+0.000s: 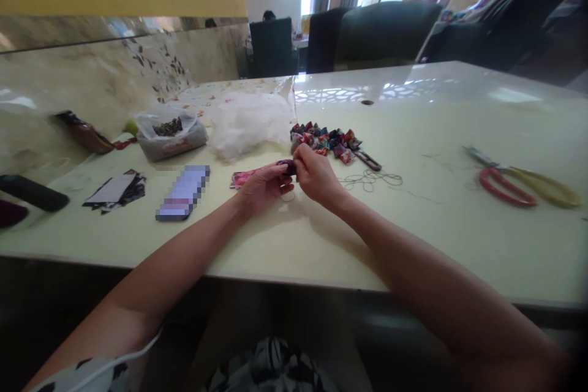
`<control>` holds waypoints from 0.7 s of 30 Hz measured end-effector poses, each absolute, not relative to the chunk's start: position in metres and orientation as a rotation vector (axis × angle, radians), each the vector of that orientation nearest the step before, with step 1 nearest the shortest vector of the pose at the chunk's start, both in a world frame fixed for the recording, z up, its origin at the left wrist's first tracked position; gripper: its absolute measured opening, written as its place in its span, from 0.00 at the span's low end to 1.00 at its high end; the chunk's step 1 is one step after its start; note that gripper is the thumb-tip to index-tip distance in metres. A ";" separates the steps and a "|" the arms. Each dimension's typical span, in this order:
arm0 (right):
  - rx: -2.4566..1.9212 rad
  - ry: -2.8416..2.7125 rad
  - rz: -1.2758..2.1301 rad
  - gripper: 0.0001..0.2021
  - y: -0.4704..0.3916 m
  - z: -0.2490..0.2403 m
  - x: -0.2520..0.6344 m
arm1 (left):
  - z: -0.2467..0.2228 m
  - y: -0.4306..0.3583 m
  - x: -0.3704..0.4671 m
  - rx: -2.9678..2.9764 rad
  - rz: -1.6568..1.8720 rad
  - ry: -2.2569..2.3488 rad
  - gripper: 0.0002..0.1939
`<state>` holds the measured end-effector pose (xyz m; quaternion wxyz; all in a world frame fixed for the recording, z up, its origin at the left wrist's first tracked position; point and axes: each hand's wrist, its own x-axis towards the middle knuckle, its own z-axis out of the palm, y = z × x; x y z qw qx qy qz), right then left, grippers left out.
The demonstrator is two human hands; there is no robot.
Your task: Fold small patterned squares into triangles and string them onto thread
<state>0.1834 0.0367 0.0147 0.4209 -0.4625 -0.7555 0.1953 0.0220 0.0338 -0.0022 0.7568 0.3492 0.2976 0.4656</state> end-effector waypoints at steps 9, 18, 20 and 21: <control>-1.057 -1.768 0.604 0.05 0.041 0.009 0.185 | 0.000 0.035 0.025 0.814 1.145 0.743 0.13; -0.960 -1.884 0.433 0.07 0.041 0.015 0.188 | -0.003 0.037 0.025 1.004 1.249 0.909 0.15; -0.985 -1.888 0.428 0.07 0.041 0.015 0.189 | -0.005 0.037 0.025 1.069 1.253 0.926 0.15; -0.994 -1.887 0.433 0.07 0.042 0.015 0.189 | -0.005 0.037 0.025 1.096 1.260 0.942 0.15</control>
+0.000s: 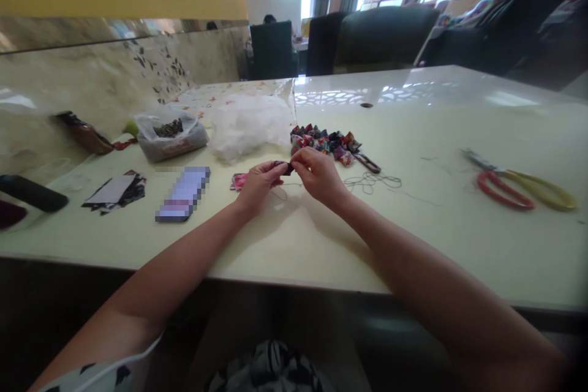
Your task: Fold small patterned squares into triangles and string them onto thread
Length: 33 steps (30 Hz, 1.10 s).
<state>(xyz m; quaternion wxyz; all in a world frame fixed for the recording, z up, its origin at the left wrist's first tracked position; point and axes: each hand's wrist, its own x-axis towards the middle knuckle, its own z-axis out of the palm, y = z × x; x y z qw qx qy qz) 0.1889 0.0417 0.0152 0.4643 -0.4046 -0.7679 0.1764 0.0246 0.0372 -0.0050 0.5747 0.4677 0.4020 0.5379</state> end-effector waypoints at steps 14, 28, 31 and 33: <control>-1.058 -1.812 0.568 0.05 0.045 0.015 0.191 | -0.001 0.039 0.018 1.298 1.359 1.072 0.19; -0.929 -1.710 0.845 0.09 0.051 0.011 0.193 | 0.010 0.036 0.018 1.319 1.318 0.965 0.16; -0.911 -1.674 0.936 0.10 0.050 0.010 0.191 | 0.008 0.035 0.018 1.312 1.361 0.977 0.17; -0.911 -1.696 0.949 0.09 0.048 0.008 0.190 | 0.006 0.036 0.019 1.319 1.349 0.970 0.17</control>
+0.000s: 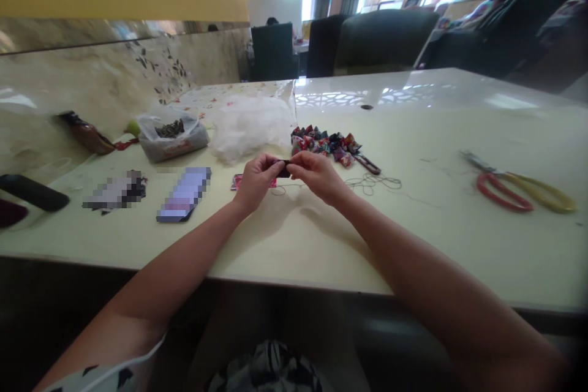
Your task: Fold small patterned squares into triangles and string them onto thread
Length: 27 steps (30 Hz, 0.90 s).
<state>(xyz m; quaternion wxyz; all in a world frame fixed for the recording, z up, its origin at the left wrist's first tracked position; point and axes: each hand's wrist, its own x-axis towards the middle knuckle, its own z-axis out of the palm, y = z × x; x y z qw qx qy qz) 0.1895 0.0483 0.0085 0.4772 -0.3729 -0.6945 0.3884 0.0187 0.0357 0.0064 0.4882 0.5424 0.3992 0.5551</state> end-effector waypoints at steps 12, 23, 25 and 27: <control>-0.936 -1.808 0.775 0.10 0.049 0.009 0.192 | 0.001 0.039 0.020 1.286 1.313 0.925 0.18; -0.866 -1.578 1.129 0.08 0.046 0.003 0.185 | 0.002 0.040 0.021 1.176 1.442 0.968 0.12; -0.897 -1.580 1.052 0.05 0.048 0.003 0.185 | 0.001 0.039 0.023 1.164 1.431 0.965 0.12; -0.927 -1.584 0.970 0.03 0.049 0.005 0.187 | 0.000 0.038 0.023 1.146 1.418 0.958 0.12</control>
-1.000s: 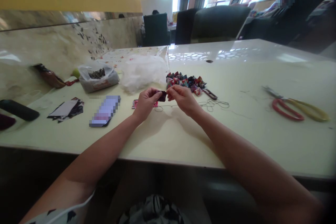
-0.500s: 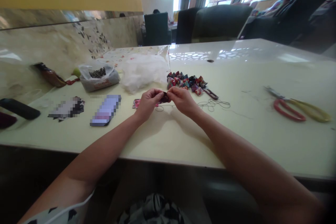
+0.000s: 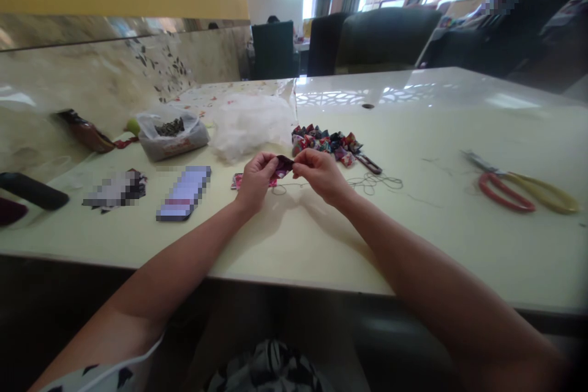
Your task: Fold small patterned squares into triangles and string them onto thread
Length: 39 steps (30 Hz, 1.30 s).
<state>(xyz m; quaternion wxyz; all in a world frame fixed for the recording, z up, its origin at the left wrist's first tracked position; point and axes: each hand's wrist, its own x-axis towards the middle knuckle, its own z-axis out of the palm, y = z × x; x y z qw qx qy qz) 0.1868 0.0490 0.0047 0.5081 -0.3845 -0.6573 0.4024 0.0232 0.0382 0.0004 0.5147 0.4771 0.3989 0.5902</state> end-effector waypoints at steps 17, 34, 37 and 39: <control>-0.890 -1.633 1.015 0.07 0.050 0.000 0.186 | 0.000 0.037 0.025 1.228 1.367 0.868 0.16; -0.932 -1.579 1.023 0.09 0.049 -0.003 0.184 | -0.002 0.038 0.024 1.179 1.319 0.950 0.23; -1.009 -1.612 0.991 0.10 0.049 -0.003 0.185 | 0.000 0.037 0.023 1.201 1.327 0.944 0.22; -1.039 -1.630 0.989 0.12 0.048 -0.002 0.186 | 0.000 0.038 0.023 1.183 1.371 0.947 0.21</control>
